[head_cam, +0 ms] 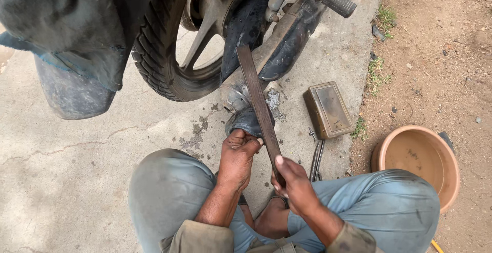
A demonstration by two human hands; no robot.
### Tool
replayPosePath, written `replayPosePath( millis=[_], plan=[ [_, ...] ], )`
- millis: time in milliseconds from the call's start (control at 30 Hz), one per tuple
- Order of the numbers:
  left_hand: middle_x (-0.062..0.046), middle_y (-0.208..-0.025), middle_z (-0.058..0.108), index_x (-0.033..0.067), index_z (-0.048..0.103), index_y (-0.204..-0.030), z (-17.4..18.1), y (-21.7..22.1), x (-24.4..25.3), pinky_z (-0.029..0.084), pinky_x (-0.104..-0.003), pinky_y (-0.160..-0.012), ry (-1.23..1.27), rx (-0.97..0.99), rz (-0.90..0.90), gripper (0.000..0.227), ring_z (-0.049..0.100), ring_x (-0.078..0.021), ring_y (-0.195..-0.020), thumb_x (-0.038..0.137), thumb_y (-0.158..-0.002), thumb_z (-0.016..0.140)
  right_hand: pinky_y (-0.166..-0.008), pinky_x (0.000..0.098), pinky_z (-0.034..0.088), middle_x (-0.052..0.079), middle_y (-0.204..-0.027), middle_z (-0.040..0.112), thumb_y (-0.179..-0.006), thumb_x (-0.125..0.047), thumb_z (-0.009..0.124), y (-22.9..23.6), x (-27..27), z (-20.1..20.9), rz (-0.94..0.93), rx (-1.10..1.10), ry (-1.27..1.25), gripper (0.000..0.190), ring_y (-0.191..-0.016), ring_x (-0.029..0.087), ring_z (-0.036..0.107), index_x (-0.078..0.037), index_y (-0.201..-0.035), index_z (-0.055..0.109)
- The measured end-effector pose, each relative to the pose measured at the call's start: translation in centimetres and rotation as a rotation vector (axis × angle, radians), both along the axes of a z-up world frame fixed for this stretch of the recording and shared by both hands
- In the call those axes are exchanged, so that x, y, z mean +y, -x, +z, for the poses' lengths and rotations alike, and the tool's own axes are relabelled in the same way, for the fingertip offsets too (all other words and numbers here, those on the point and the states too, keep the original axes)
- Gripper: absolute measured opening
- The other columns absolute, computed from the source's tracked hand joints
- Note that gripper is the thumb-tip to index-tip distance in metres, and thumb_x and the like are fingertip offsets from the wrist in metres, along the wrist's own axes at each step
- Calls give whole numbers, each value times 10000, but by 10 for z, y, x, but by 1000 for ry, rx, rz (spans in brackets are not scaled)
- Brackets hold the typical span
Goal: The person is roughening the surface of a black rubber inner tube using a metal file while sitting next to a motorcycle.
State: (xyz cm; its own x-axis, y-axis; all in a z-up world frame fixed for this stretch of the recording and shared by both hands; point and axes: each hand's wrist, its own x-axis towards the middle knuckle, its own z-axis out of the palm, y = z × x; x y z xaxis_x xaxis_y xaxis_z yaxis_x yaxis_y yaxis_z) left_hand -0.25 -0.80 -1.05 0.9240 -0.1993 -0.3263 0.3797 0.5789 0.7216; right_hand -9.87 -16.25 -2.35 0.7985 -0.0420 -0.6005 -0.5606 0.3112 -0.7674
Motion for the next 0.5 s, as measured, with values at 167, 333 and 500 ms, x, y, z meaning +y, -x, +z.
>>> replayPosePath(
  millis=[167, 333, 500],
  plan=[
    [-12, -834, 656, 17, 683, -918, 7, -1, 2, 457, -279, -719, 48, 33, 22, 154, 555, -107, -739, -99, -826, 645, -451, 240, 328, 24, -632, 509, -1021, -466, 566, -50, -8, 17, -22, -151, 67, 440, -501, 84, 423, -61, -850, 550],
    [-10, -828, 638, 13, 687, -935, 1, -2, 11, 454, -273, -734, 88, 19, 66, 148, 544, -104, -746, -98, -842, 656, -361, 276, 255, 73, -515, 490, -919, -470, 545, 82, -58, 7, 96, 244, 137, 442, -391, 129, 391, -43, -848, 636],
    [0, -826, 641, 17, 683, -925, -10, 3, 1, 448, -248, -691, -3, -38, 38, 121, 542, -84, -733, -88, -864, 675, -372, 262, 261, 51, -570, 509, -993, -424, 560, 56, -17, -6, -1, 122, 25, 421, -413, 97, 362, -33, -839, 577]
  ],
)
